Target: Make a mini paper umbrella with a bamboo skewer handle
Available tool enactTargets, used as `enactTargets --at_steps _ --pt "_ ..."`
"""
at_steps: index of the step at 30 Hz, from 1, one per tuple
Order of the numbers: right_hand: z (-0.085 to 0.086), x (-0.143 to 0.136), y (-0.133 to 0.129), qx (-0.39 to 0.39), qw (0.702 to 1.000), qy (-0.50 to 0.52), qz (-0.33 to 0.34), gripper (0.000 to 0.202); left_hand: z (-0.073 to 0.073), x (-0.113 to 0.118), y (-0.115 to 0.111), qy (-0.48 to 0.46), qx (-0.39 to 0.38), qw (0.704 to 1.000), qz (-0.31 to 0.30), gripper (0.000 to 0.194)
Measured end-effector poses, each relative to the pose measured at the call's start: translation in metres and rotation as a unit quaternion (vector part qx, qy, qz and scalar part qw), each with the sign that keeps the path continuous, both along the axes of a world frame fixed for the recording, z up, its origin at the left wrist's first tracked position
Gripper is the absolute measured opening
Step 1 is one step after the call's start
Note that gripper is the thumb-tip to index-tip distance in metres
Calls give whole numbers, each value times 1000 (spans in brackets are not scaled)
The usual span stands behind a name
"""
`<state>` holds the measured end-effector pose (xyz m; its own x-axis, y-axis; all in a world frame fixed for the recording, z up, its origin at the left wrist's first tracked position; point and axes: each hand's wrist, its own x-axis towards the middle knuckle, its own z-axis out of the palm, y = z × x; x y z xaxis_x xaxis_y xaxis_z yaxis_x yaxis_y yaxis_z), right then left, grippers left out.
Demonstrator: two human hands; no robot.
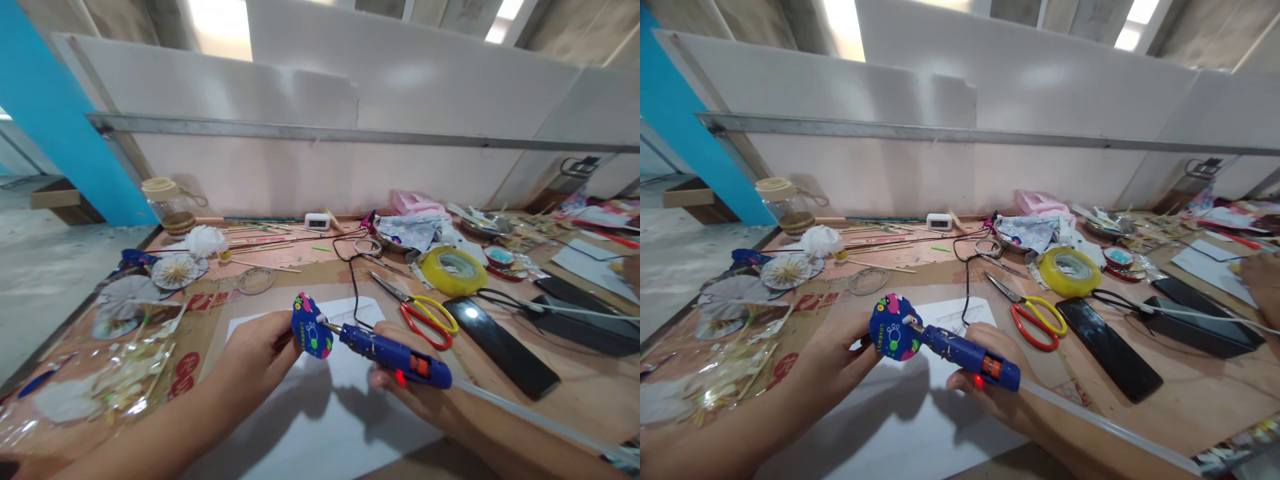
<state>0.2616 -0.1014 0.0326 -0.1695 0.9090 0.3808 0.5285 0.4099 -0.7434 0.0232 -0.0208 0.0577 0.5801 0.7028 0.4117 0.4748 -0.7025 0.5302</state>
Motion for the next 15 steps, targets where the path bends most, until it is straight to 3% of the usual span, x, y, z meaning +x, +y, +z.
enactTargets --at_steps 15 --pt "-3 -1 1 -4 1000 17 -1 56 1 -1 1 29 6 1000 -12 22"
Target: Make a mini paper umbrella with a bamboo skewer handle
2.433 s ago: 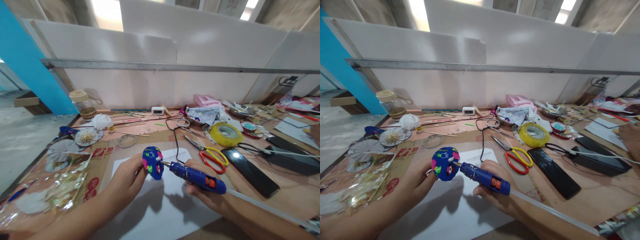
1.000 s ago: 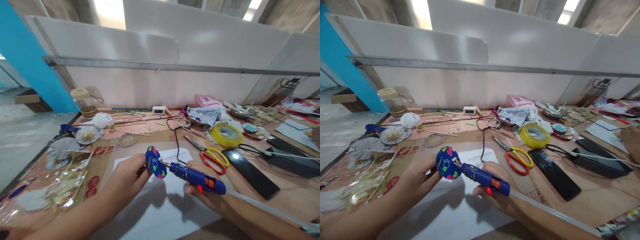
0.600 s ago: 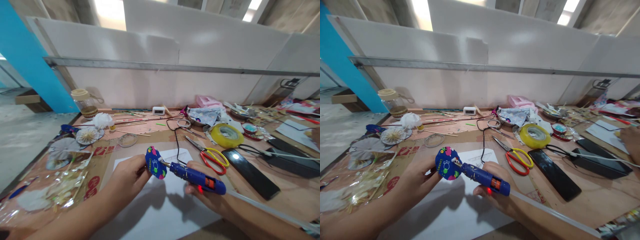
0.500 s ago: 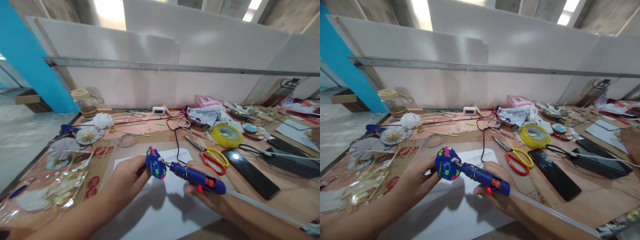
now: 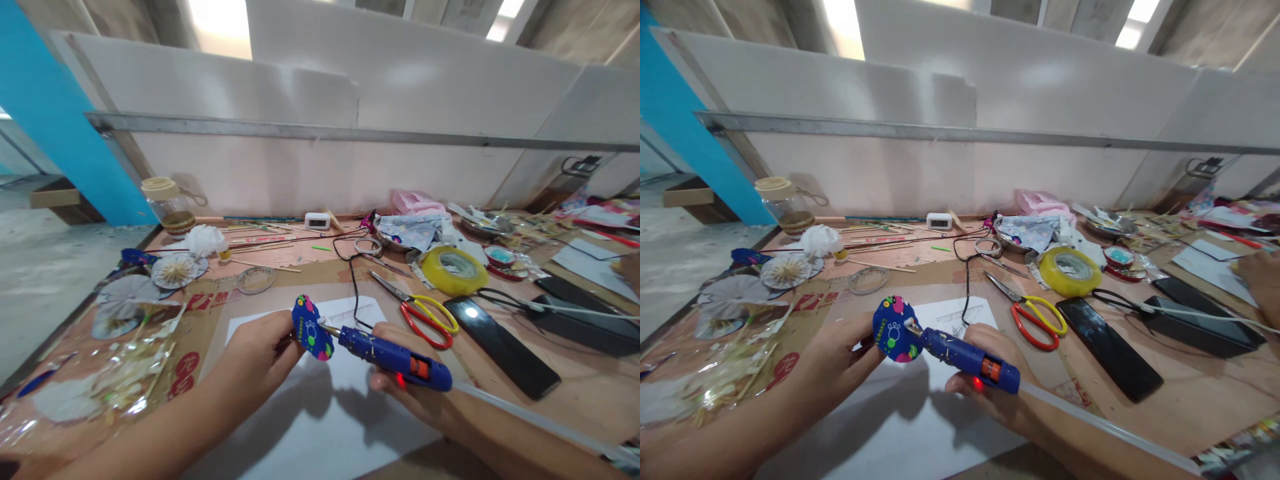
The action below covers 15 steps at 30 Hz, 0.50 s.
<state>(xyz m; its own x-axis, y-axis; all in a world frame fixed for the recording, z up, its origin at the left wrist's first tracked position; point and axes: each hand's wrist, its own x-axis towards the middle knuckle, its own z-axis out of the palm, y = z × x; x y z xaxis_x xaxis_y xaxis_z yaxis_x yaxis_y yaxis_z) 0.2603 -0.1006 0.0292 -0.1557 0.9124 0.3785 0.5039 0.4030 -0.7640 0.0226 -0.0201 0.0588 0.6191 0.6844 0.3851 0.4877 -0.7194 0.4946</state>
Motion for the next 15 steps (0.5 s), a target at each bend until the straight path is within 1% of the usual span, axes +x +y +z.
enactTargets --at_steps 7,11,15 --pt "-2 1 1 -5 1000 -8 3 55 1 0 -1 -25 37 999 -20 22" --pt "-2 2 2 2 1000 -5 0 56 3 1 -1 -29 22 999 -24 23" --pt "-2 2 2 -10 1000 -3 8 53 3 1 -1 -27 18 999 -24 23"
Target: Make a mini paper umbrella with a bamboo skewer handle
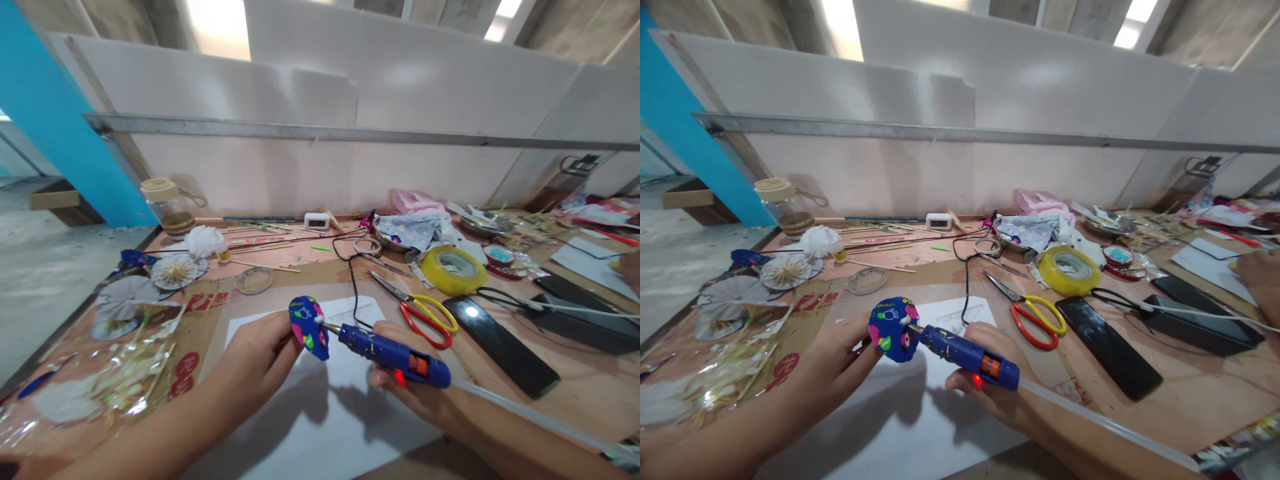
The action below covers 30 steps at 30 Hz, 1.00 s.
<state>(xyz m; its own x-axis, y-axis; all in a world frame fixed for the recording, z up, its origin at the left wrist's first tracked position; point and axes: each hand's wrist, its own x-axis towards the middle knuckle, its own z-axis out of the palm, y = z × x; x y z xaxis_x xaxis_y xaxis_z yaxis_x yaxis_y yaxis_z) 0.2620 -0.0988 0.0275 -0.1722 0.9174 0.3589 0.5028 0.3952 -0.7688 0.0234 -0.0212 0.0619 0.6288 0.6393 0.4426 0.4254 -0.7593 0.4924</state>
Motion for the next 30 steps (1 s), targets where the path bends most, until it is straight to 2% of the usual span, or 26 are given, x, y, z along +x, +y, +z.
enactTargets --at_steps 6,11,19,30 --pt "9 0 -1 -10 1000 -14 -6 56 -1 0 0 -6 -10 1000 -15 24" --pt "17 1 -2 -27 999 -31 -4 58 -3 -2 2 6 -31 1000 1 25" --pt "1 -1 -1 13 1000 12 2 54 -3 0 0 5 -37 999 -9 26" --pt "-2 1 -3 16 1000 15 12 55 0 3 0 -6 -29 999 -37 25"
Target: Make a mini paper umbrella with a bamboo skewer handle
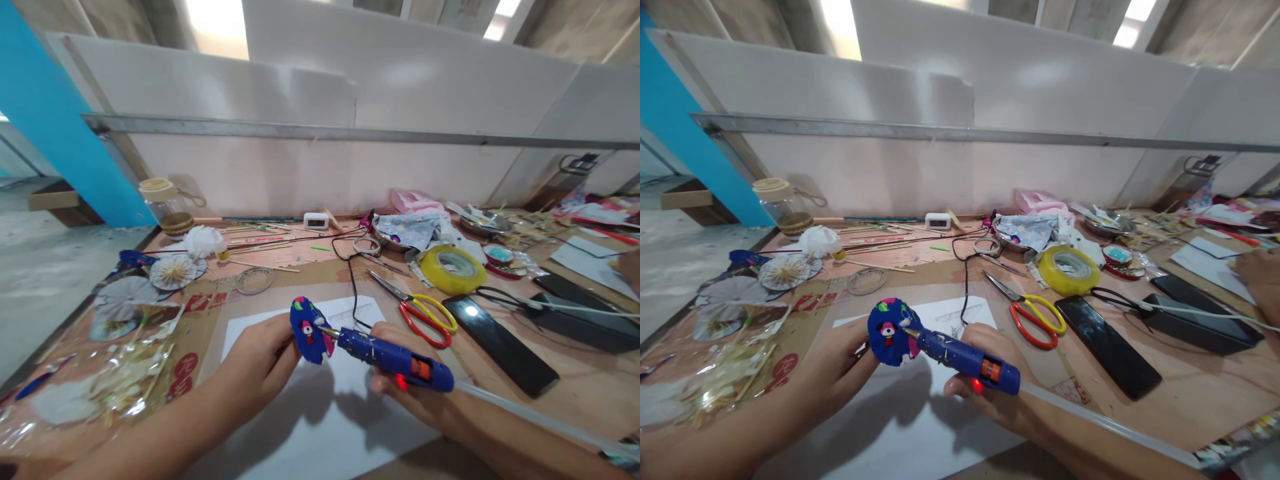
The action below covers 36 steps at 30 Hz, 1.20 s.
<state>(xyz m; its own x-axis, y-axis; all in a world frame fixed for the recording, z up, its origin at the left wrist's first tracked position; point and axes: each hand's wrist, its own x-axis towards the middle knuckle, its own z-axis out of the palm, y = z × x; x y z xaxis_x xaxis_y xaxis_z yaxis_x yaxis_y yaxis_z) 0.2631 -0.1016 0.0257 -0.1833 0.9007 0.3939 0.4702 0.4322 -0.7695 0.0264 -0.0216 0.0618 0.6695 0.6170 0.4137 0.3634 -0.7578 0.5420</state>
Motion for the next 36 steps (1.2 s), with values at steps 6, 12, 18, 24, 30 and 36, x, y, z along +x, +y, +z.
enactTargets --at_steps 6,12,18,24,30,36 --pt "6 1 3 -20 1000 -2 -5 52 -3 -4 0 -4 9 1000 0 27" --pt "16 0 2 -23 999 -13 -31 56 -10 -5 7 28 -58 996 58 24" --pt "13 -2 2 -6 1000 18 -20 53 -9 -3 7 28 -117 990 68 23" --pt "6 -1 1 -27 1000 10 -2 54 -7 -3 3 14 -106 992 69 21" --pt "-1 0 0 -16 1000 25 1 52 -7 -3 2 24 -86 994 67 22" --pt "0 0 2 -14 1000 17 11 51 -6 -3 1 23 -68 996 57 20"
